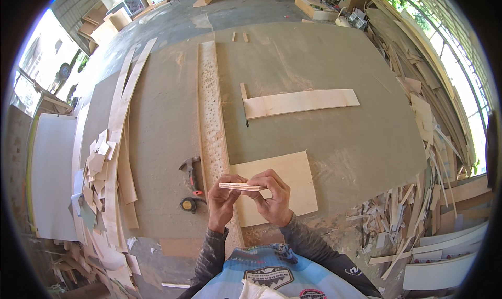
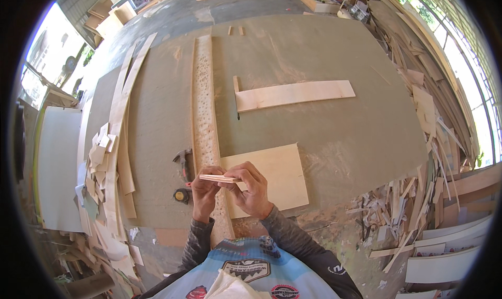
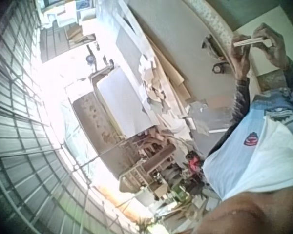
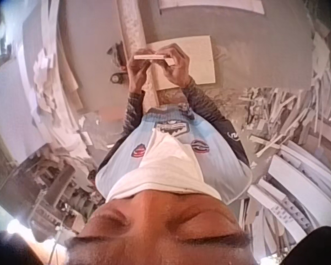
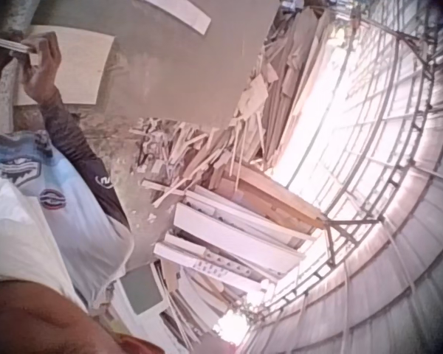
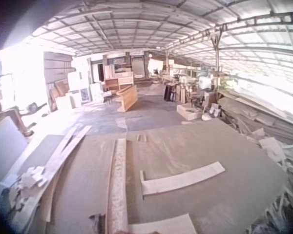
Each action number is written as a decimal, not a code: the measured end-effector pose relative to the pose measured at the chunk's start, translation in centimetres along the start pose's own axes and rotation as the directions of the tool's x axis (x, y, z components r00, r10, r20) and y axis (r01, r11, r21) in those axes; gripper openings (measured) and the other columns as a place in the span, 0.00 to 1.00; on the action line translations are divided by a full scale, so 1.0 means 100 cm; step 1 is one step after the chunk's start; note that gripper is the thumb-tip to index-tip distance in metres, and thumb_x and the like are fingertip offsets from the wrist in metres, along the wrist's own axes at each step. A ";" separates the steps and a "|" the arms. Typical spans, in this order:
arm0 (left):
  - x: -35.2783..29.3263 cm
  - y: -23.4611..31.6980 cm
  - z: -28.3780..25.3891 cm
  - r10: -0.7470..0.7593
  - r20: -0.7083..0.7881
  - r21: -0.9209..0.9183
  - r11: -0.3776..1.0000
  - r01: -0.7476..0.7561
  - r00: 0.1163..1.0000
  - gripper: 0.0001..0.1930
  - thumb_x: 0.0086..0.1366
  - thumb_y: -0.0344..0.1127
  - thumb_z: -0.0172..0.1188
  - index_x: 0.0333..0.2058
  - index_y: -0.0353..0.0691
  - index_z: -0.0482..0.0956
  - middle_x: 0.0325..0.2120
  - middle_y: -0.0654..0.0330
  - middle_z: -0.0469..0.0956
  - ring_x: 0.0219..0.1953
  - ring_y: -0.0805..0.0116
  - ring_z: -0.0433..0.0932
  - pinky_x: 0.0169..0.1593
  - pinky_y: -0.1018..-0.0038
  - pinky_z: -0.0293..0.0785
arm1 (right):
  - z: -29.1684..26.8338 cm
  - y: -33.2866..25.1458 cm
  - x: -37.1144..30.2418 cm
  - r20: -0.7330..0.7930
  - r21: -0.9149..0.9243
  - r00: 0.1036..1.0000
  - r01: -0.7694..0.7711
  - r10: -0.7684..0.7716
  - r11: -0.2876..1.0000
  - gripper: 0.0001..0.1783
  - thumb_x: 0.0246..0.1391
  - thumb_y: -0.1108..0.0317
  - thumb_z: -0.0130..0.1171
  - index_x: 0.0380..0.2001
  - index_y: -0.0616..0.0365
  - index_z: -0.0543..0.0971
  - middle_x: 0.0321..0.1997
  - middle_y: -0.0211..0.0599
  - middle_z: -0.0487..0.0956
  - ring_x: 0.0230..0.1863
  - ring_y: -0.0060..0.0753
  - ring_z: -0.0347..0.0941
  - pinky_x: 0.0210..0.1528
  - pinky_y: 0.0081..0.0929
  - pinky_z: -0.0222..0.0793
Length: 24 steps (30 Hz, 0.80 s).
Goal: The person uses a saw to cut wood pieces and then picks them up to examine them. They repeat the process with several pieces of wood on a table.
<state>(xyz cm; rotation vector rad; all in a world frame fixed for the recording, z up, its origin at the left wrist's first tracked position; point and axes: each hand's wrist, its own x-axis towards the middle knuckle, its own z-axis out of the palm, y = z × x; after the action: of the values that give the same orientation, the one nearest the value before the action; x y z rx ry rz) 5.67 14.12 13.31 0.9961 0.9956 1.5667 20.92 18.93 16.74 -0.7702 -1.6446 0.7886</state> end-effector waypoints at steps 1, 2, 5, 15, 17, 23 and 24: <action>-0.002 -0.004 -0.002 -0.017 -0.009 0.001 1.000 0.017 1.000 0.06 0.68 0.25 0.62 0.43 0.33 0.77 0.42 0.58 0.78 0.47 0.68 0.77 0.54 0.69 0.73 | -0.001 0.001 -0.001 0.012 0.017 1.000 -0.029 0.029 0.999 0.12 0.50 0.69 0.74 0.34 0.58 0.80 0.33 0.37 0.81 0.34 0.33 0.80 0.35 0.28 0.76; -0.004 -0.006 -0.002 -0.034 -0.019 0.002 0.999 0.034 0.999 0.07 0.68 0.25 0.62 0.43 0.33 0.77 0.42 0.58 0.78 0.47 0.68 0.77 0.54 0.70 0.73 | -0.003 0.003 -0.004 0.024 0.034 0.998 -0.058 0.057 0.998 0.11 0.51 0.69 0.73 0.34 0.58 0.79 0.34 0.37 0.80 0.35 0.34 0.80 0.36 0.29 0.77; -0.009 -0.015 -0.001 -0.104 -0.025 -0.031 0.994 0.104 0.994 0.08 0.69 0.24 0.61 0.45 0.34 0.76 0.42 0.60 0.78 0.47 0.71 0.76 0.54 0.72 0.72 | -0.005 0.012 -0.016 0.049 0.065 0.989 -0.141 0.138 0.988 0.12 0.50 0.69 0.74 0.34 0.58 0.79 0.35 0.37 0.80 0.37 0.36 0.80 0.39 0.30 0.77; -0.044 -0.103 -0.021 -0.462 -0.087 0.209 0.858 0.470 0.883 0.15 0.68 0.24 0.60 0.53 0.34 0.76 0.41 0.64 0.82 0.42 0.76 0.78 0.48 0.76 0.74 | -0.080 0.211 0.065 0.190 -0.072 0.859 -0.472 0.476 0.879 0.25 0.49 0.65 0.69 0.51 0.58 0.77 0.49 0.42 0.79 0.56 0.43 0.74 0.58 0.40 0.68; -0.049 -0.120 -0.030 -0.505 -0.108 0.428 0.754 0.499 0.856 0.14 0.66 0.27 0.62 0.49 0.32 0.77 0.34 0.61 0.83 0.34 0.73 0.80 0.41 0.72 0.76 | -0.092 0.269 0.102 0.190 -0.525 0.916 -0.208 0.352 0.825 0.35 0.45 0.65 0.69 0.58 0.58 0.72 0.59 0.42 0.75 0.63 0.44 0.68 0.63 0.43 0.64; -0.041 -0.108 -0.033 -0.543 -0.151 0.711 0.521 0.472 0.826 0.14 0.64 0.36 0.67 0.40 0.31 0.78 0.28 0.51 0.83 0.31 0.59 0.82 0.37 0.66 0.77 | -0.083 0.349 0.182 0.460 -0.836 0.754 0.191 0.469 0.514 0.57 0.30 0.57 0.79 0.67 0.58 0.64 0.69 0.43 0.67 0.73 0.47 0.58 0.71 0.50 0.55; -0.038 -0.111 -0.032 -0.566 -0.134 0.752 0.477 0.455 0.813 0.15 0.63 0.38 0.67 0.39 0.31 0.78 0.28 0.50 0.83 0.31 0.57 0.83 0.37 0.64 0.77 | -0.095 0.360 0.187 0.483 -0.837 0.711 0.204 0.511 0.507 0.58 0.28 0.57 0.79 0.67 0.58 0.65 0.68 0.43 0.68 0.73 0.47 0.58 0.71 0.51 0.55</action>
<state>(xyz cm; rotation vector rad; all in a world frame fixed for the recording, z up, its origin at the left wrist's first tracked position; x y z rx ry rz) 6.66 11.92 1.36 1.1703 1.7375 0.5092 29.84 55.64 -0.85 -1.4842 -2.7837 0.3071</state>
